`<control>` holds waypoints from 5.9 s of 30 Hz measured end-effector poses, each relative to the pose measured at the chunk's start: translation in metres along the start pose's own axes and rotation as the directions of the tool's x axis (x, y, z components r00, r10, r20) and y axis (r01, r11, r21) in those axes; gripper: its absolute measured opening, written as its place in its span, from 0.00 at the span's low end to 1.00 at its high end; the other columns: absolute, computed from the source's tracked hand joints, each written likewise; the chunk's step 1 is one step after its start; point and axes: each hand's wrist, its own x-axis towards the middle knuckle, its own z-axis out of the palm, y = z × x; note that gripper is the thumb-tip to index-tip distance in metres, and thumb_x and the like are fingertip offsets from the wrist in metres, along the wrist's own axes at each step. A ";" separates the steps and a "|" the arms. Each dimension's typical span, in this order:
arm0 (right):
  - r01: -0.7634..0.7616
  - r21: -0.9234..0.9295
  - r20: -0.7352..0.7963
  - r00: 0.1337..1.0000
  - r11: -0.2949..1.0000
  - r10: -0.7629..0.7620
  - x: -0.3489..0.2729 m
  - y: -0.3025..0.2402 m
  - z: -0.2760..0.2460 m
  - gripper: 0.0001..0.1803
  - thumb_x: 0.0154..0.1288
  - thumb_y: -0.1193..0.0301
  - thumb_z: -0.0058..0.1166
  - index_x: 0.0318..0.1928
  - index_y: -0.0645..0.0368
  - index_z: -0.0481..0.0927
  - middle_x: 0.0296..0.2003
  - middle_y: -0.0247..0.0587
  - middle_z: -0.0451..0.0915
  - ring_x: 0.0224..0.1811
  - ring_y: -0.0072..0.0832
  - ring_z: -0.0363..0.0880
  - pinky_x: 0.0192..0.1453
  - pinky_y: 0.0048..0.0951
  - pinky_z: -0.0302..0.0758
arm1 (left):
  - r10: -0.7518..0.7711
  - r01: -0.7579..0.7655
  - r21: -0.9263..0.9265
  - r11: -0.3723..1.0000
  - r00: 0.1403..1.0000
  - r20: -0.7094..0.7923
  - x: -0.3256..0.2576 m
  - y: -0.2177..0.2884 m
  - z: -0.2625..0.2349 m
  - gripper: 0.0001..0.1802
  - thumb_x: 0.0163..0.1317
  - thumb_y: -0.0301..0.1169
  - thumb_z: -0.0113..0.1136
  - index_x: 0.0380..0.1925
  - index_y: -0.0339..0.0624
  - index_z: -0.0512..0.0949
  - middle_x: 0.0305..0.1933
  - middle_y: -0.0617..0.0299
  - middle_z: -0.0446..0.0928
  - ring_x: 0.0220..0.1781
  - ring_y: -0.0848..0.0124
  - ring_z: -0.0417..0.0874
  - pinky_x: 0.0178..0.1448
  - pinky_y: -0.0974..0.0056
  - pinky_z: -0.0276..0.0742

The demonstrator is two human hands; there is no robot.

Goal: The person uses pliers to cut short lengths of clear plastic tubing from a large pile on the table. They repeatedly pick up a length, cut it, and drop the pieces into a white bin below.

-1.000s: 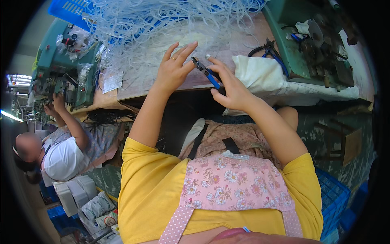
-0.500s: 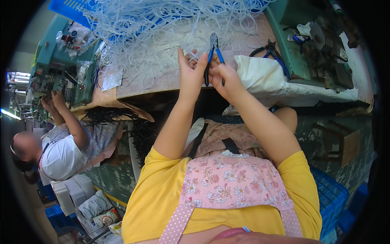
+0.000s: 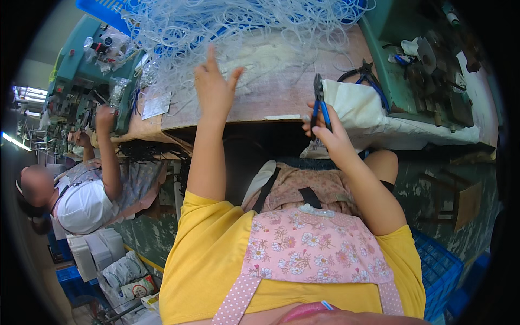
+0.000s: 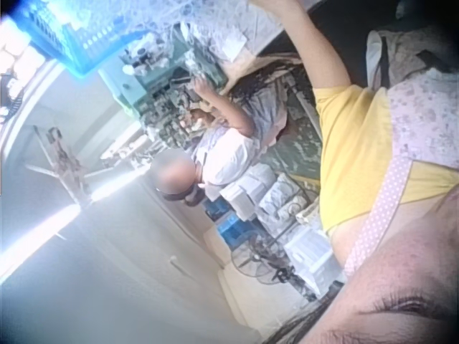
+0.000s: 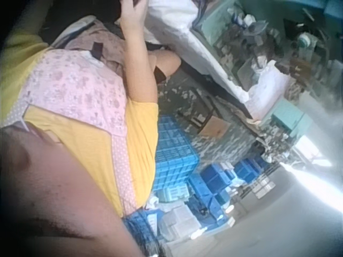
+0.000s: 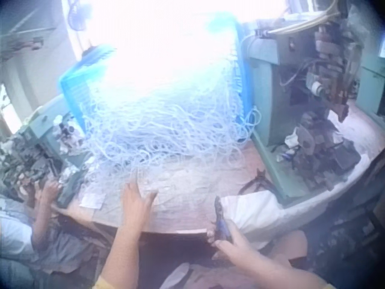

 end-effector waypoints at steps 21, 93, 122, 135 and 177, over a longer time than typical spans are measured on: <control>0.421 -0.849 0.326 0.893 0.320 -0.310 -0.075 -0.073 0.029 0.38 0.45 0.71 0.66 0.62 0.45 0.73 0.45 0.45 0.69 0.39 0.40 0.72 0.42 0.36 0.72 | -0.341 0.081 -0.686 -0.723 0.822 0.456 -0.073 0.127 -0.067 0.31 0.68 0.53 0.46 0.63 0.46 0.60 0.43 0.54 0.67 0.33 0.69 0.67 0.47 0.61 0.68; 0.457 -0.811 0.390 0.888 0.364 -0.246 -0.081 -0.073 0.028 0.41 0.40 0.71 0.65 0.62 0.44 0.74 0.43 0.44 0.70 0.38 0.40 0.72 0.43 0.38 0.72 | -0.295 0.090 -0.718 -0.690 0.871 0.393 -0.062 0.121 -0.080 0.35 0.69 0.53 0.45 0.68 0.43 0.60 0.24 0.66 0.63 0.28 0.73 0.62 0.32 0.68 0.62; 0.379 -0.672 0.331 0.922 0.636 -0.199 -0.094 -0.051 -0.004 0.41 0.43 0.73 0.62 0.65 0.52 0.68 0.48 0.47 0.71 0.46 0.42 0.75 0.49 0.37 0.73 | 0.431 -0.487 0.275 0.829 0.869 0.243 -0.016 0.027 0.021 0.09 0.48 0.26 0.59 0.33 0.46 0.78 0.48 0.56 0.74 0.58 0.60 0.71 0.66 0.49 0.59; -0.203 0.614 0.172 0.978 0.763 0.121 0.007 -0.015 0.003 0.22 0.68 0.74 0.49 0.61 0.61 0.65 0.52 0.42 0.74 0.47 0.30 0.78 0.46 0.28 0.73 | 0.607 -0.602 -0.091 0.793 0.794 0.042 -0.052 0.049 -0.015 0.12 0.51 0.29 0.58 0.38 0.52 0.79 0.51 0.62 0.77 0.55 0.66 0.76 0.64 0.54 0.64; 0.462 -0.812 0.347 0.874 0.357 -0.340 -0.074 -0.071 0.035 0.35 0.46 0.70 0.65 0.61 0.45 0.75 0.46 0.44 0.71 0.40 0.40 0.73 0.43 0.37 0.71 | -0.293 0.025 -0.644 -0.764 0.877 0.381 -0.076 0.122 -0.078 0.24 0.68 0.43 0.44 0.62 0.51 0.61 0.41 0.55 0.66 0.36 0.65 0.70 0.53 0.56 0.67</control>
